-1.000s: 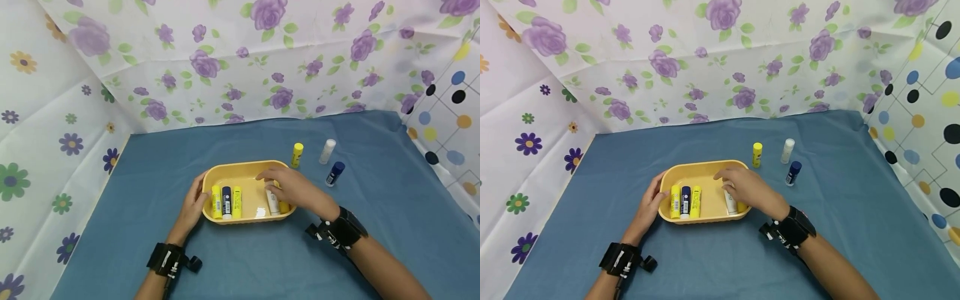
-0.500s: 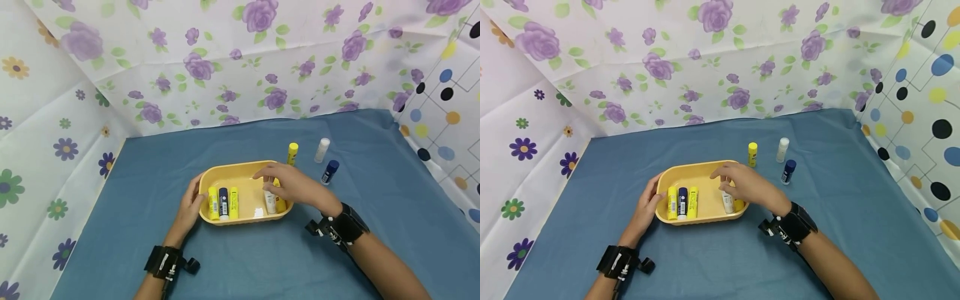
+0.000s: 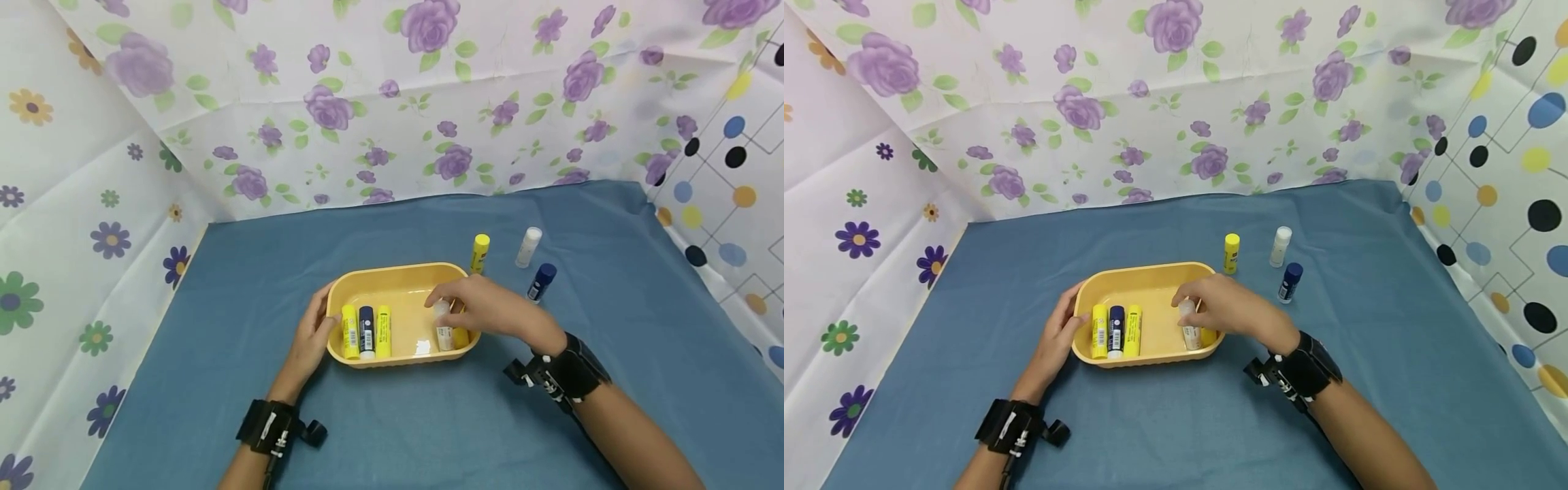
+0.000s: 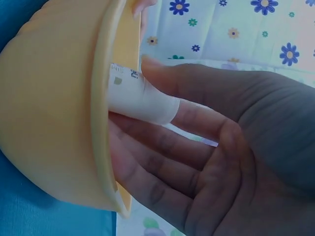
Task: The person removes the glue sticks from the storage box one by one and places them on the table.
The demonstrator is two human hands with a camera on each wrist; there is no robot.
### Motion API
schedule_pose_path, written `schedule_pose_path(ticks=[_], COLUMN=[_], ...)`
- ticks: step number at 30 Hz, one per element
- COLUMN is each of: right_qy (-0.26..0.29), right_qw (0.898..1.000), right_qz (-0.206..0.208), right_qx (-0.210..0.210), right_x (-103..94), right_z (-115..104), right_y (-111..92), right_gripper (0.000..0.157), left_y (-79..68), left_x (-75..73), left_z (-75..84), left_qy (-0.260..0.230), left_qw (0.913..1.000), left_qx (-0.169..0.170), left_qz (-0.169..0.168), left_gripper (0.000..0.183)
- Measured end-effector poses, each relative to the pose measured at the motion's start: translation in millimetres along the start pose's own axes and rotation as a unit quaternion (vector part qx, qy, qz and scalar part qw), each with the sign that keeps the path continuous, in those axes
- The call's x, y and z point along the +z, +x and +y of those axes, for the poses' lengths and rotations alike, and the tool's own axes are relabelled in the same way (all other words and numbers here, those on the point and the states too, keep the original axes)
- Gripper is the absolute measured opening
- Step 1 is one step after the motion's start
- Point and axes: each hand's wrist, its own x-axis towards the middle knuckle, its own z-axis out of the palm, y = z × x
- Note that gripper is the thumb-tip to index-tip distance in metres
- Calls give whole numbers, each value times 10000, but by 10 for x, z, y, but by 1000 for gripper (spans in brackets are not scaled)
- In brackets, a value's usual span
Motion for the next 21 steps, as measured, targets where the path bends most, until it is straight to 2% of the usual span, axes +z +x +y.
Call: schedule_pose_path(ticks=[9,14,21], right_qy=[188,101,-38], right_qw=[9991,9999,9997], right_qz=[-238,-21,218], right_qx=[298,101,137], right_x=[-36,-58,-132], right_z=[15,22,18], right_y=[-52,-68,-86], right_gripper=[37,36,41], left_y=[-6,-5,1], left_x=[10,8,3], left_z=[0,-1,-2], left_qy=[2,4,2], left_qw=[10000,10000,10000], left_qx=[-55,-89,-49], left_qz=[-29,-18,-16], left_gripper=[56,56,56])
